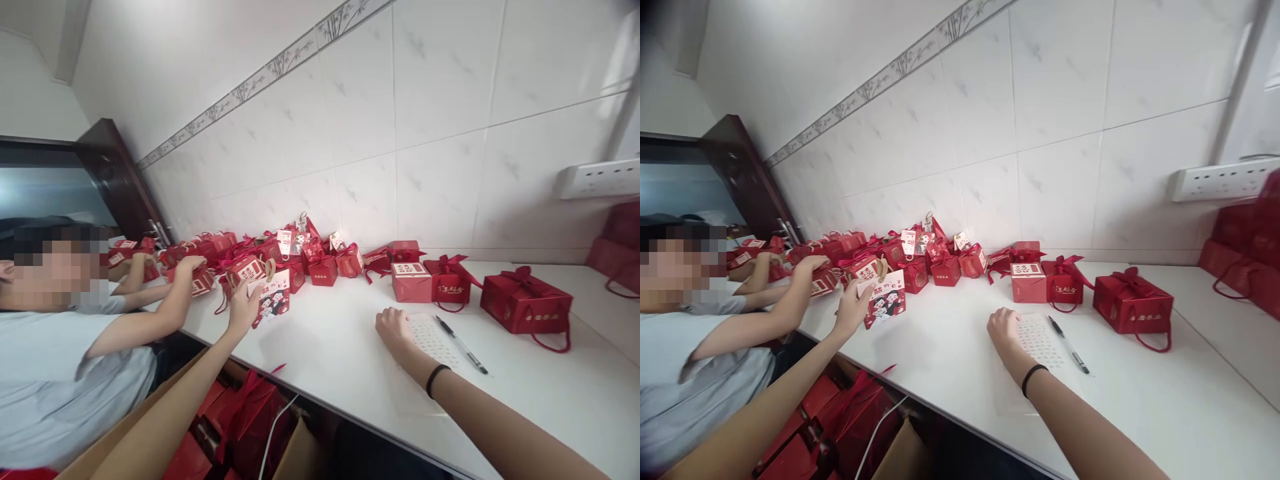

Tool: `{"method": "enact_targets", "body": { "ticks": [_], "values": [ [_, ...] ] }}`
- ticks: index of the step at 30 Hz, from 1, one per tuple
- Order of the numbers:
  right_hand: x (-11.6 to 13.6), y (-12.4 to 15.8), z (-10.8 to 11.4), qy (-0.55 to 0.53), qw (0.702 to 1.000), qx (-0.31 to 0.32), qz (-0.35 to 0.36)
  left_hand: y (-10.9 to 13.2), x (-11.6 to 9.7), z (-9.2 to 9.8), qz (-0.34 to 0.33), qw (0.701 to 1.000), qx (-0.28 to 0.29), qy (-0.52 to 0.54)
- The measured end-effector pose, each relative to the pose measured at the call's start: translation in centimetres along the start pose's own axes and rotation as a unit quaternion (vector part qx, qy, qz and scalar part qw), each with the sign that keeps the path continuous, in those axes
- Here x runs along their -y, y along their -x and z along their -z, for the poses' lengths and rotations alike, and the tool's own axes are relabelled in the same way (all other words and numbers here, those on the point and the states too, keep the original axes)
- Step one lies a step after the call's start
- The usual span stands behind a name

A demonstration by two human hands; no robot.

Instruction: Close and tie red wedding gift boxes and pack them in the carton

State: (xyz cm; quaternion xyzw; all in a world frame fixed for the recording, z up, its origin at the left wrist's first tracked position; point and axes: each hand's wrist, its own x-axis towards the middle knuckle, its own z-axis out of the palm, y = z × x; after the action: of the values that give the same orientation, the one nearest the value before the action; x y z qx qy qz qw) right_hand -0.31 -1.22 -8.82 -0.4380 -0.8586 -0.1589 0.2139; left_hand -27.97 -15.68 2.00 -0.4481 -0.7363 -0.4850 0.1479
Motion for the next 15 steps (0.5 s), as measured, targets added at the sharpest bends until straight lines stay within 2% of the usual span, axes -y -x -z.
{"method": "enact_targets", "body": {
  "ticks": [3, 5, 7, 9, 10, 11, 13, 15],
  "values": [
    [-3.4, -0.5, 2.9, -0.038, 0.999, -0.017, 0.000, 1.6, -5.2, -2.1, -0.096, 0.990, 0.045, 0.089],
    [-6.2, -0.3, 4.9, -0.121, 0.991, -0.057, -0.010, 3.2, -8.6, -4.3, -0.152, 0.971, 0.084, 0.164],
    [-8.6, 0.5, 6.4, -0.281, 0.951, -0.129, -0.020, 5.4, -11.6, -7.3, -0.183, 0.947, 0.125, 0.234],
    [-10.1, 1.6, 6.9, -0.406, 0.890, -0.206, -0.032, 7.8, -14.0, -10.7, -0.187, 0.918, 0.183, 0.297],
    [-10.5, 2.2, 6.8, -0.432, 0.871, -0.233, -0.036, 9.0, -14.9, -12.4, -0.177, 0.905, 0.218, 0.321],
    [-10.7, 2.8, 6.5, -0.445, 0.860, -0.245, -0.036, 10.1, -15.7, -14.0, -0.162, 0.891, 0.248, 0.343],
    [-10.6, 3.8, 5.7, -0.454, 0.860, -0.229, -0.036, 11.6, -16.6, -16.7, -0.121, 0.871, 0.280, 0.384],
    [-10.3, 4.4, 5.0, -0.457, 0.864, -0.202, -0.053, 11.9, -17.0, -18.2, -0.090, 0.858, 0.296, 0.409]
  ]
}}
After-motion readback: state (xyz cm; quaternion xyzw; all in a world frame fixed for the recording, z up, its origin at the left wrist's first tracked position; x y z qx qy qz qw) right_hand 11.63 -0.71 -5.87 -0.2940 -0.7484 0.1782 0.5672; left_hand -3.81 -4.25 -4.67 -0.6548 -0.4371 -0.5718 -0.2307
